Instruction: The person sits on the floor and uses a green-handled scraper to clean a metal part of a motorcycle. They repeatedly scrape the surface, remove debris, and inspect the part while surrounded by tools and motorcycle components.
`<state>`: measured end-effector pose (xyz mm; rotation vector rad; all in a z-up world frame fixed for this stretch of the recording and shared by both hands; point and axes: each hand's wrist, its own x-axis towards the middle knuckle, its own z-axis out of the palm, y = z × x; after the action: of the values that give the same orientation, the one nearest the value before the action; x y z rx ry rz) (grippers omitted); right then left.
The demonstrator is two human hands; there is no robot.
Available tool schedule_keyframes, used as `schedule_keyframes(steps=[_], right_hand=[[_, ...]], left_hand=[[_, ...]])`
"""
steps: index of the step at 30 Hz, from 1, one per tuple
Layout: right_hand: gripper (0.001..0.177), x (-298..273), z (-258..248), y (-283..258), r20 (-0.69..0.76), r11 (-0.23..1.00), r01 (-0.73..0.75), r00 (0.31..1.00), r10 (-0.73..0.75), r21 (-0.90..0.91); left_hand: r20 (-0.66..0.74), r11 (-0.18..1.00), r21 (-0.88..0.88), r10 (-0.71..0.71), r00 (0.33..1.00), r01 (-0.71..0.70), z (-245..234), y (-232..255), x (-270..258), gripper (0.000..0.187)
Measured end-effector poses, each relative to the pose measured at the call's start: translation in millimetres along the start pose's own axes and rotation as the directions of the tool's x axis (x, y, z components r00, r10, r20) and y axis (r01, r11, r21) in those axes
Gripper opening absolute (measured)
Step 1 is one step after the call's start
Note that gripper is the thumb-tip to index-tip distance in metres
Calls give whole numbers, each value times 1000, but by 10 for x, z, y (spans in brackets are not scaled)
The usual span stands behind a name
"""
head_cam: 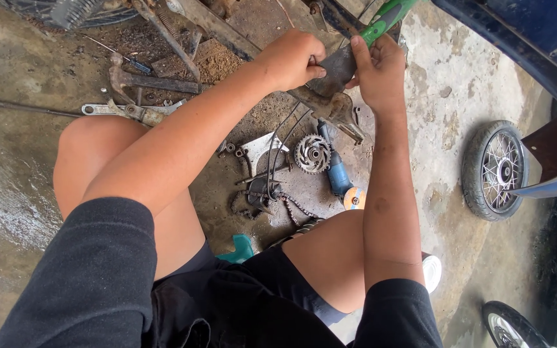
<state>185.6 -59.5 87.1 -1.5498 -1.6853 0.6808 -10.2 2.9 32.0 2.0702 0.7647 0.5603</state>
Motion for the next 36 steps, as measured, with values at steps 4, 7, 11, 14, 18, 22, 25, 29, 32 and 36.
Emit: schedule_keyframes(steps=[4, 7, 11, 14, 18, 22, 25, 29, 32, 36], right_hand=[[23, 9, -42, 42, -54, 991, -118, 991, 122, 65], [22, -36, -50, 11, -12, 991, -128, 992, 129, 50], [21, -6, -114, 38, -40, 991, -94, 994, 98, 96], [15, 27, -105, 47, 52, 995, 0, 999, -5, 97], [15, 23, -138, 12, 71, 996, -43, 997, 37, 82], [18, 18, -72, 147, 59, 999, -21, 998, 19, 29], [25, 42, -70, 134, 54, 999, 38, 998, -37, -20], [29, 22, 23, 13, 92, 999, -5, 996, 8, -40], [25, 5, 102, -61, 219, 999, 23, 976, -14, -40], [20, 11, 84, -173, 256, 997, 52, 966, -37, -52]], left_hand=[[-93, 994, 55, 98, 991, -93, 52, -57, 79, 11], [-81, 996, 48, 83, 993, -79, 74, -33, 33, 11], [-180, 990, 13, 143, 973, -143, 73, -75, 53, 6], [-118, 991, 37, 134, 984, -130, -3, -86, 37, 13], [-77, 996, 53, 82, 994, -78, -28, -22, -20, 10], [-59, 995, 58, 90, 994, -87, 34, -75, -11, 18], [-52, 997, 60, 60, 997, -57, 11, -91, -7, 20], [-17, 1000, 15, -6, 1000, 7, 20, -119, -28, 21], [50, 992, 12, -129, 990, 128, -74, -33, -123, 23], [53, 992, 24, -128, 990, 127, -59, -49, -158, 25]])
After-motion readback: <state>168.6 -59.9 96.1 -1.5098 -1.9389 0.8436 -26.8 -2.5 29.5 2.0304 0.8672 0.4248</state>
